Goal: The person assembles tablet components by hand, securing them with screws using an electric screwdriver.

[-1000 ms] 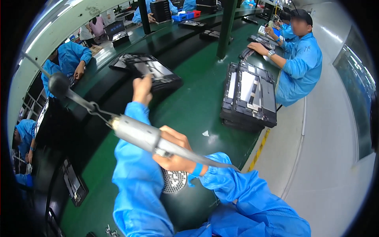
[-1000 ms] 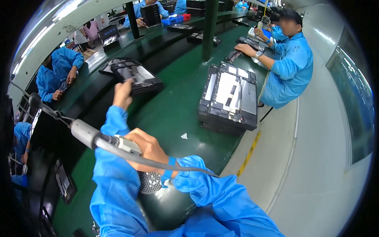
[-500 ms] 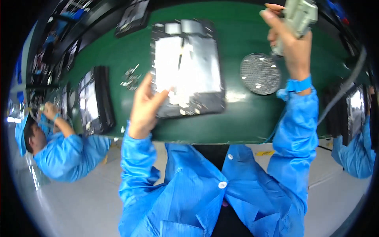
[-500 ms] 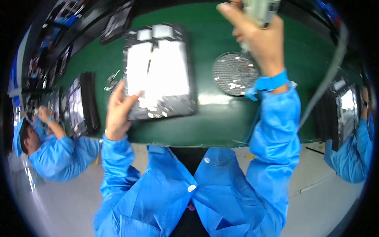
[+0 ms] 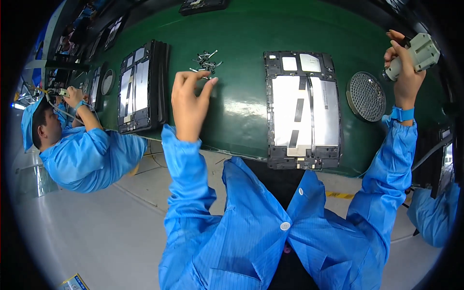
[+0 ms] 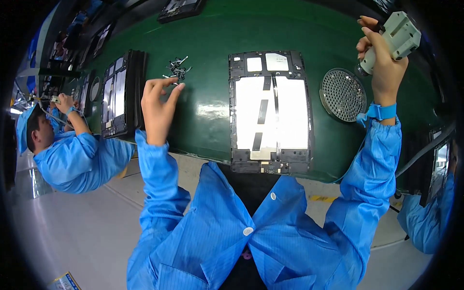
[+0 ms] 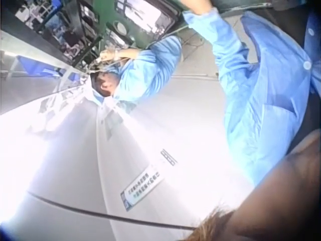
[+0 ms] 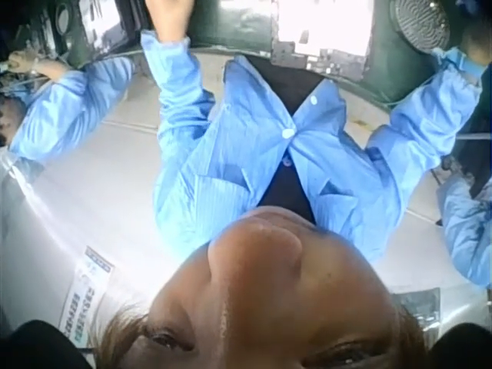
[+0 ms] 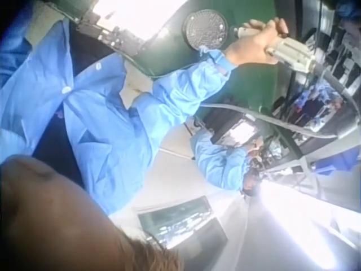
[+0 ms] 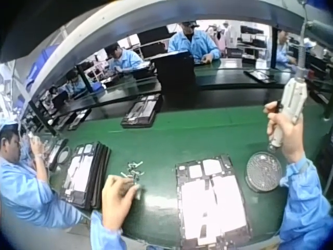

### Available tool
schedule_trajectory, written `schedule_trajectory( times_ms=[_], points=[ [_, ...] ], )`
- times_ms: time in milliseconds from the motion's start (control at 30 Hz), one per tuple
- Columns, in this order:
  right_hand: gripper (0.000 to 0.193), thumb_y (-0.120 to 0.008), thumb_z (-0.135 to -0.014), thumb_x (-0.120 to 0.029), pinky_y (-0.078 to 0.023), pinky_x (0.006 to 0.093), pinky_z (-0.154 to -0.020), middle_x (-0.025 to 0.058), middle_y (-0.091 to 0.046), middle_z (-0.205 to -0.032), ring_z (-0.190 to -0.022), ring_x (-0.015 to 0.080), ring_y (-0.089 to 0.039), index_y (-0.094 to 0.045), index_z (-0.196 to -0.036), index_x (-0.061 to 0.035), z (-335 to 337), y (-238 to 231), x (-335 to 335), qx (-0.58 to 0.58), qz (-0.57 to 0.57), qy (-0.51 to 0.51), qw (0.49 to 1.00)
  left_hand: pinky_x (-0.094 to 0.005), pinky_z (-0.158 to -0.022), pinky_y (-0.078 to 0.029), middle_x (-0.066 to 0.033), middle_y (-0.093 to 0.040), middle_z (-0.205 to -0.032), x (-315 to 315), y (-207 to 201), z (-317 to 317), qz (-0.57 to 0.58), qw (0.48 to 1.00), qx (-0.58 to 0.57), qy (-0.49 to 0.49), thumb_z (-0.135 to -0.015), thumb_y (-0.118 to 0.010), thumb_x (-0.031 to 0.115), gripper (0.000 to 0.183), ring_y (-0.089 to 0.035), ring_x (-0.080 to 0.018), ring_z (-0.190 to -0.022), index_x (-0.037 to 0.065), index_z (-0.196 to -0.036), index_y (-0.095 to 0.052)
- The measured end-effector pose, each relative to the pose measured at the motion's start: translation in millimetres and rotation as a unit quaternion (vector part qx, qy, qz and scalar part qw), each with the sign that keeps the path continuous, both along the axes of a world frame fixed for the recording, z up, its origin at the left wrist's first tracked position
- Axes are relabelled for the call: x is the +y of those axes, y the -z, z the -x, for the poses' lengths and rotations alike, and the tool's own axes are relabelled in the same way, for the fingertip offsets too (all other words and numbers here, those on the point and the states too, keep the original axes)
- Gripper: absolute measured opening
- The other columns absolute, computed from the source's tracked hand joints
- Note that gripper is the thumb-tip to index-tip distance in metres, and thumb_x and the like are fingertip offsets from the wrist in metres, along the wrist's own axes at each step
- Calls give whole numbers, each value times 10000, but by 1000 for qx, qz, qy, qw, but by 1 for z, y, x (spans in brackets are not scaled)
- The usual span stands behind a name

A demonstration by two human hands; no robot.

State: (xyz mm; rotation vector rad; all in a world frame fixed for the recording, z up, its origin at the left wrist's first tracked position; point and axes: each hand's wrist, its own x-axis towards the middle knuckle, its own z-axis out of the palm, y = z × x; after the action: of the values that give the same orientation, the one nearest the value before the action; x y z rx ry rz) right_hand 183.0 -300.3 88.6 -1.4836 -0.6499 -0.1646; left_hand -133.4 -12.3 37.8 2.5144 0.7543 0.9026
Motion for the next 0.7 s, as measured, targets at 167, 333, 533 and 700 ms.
schedule_trajectory(
  times_ms=[167, 333, 533, 700],
  points=[
    [218, -646, -877, -75, -481, 238, -537, 91, -726, -951, -627, 108, -615, -727, -1047, 33, 9, 0, 2, 1, 9, -9, 1000, -339, -662, -509, -100, -608, -905, 26, 14, -1, -2, 999, 40, 37, -802, -803, 128, 174, -604, -232, -747, 29, -931, -741],
    [216, -628, -891, -86, -475, 240, -533, 82, -690, -852, -617, 108, -601, -718, -1054, 24, 15, -2, 6, -27, -10, -26, 999, -391, -720, -494, -108, -591, -943, 25, 24, -2, -9, 999, 40, 19, -844, -753, 100, 118, -595, -279, -835, 9, -905, -711],
    [252, -614, -911, -123, -468, 234, -536, 64, -643, -728, -599, 98, -588, -718, -1096, 13, 8, 5, -6, -34, 32, -29, 998, -410, -795, -434, -111, -587, -991, 24, 26, -1, -166, 983, 67, 50, -888, -688, 73, 69, -572, -301, -907, 24, -914, -648],
    [250, -616, -915, -132, -466, 230, -537, 58, -641, -724, -598, 98, -587, -722, -1108, -13, 2, 4, -14, -41, 33, -37, 998, -377, -824, -429, -86, -633, -988, 29, 15, 2, -86, 996, 4, 38, -897, -669, 55, 32, -588, -271, -937, 37, -912, -646]
  ],
)
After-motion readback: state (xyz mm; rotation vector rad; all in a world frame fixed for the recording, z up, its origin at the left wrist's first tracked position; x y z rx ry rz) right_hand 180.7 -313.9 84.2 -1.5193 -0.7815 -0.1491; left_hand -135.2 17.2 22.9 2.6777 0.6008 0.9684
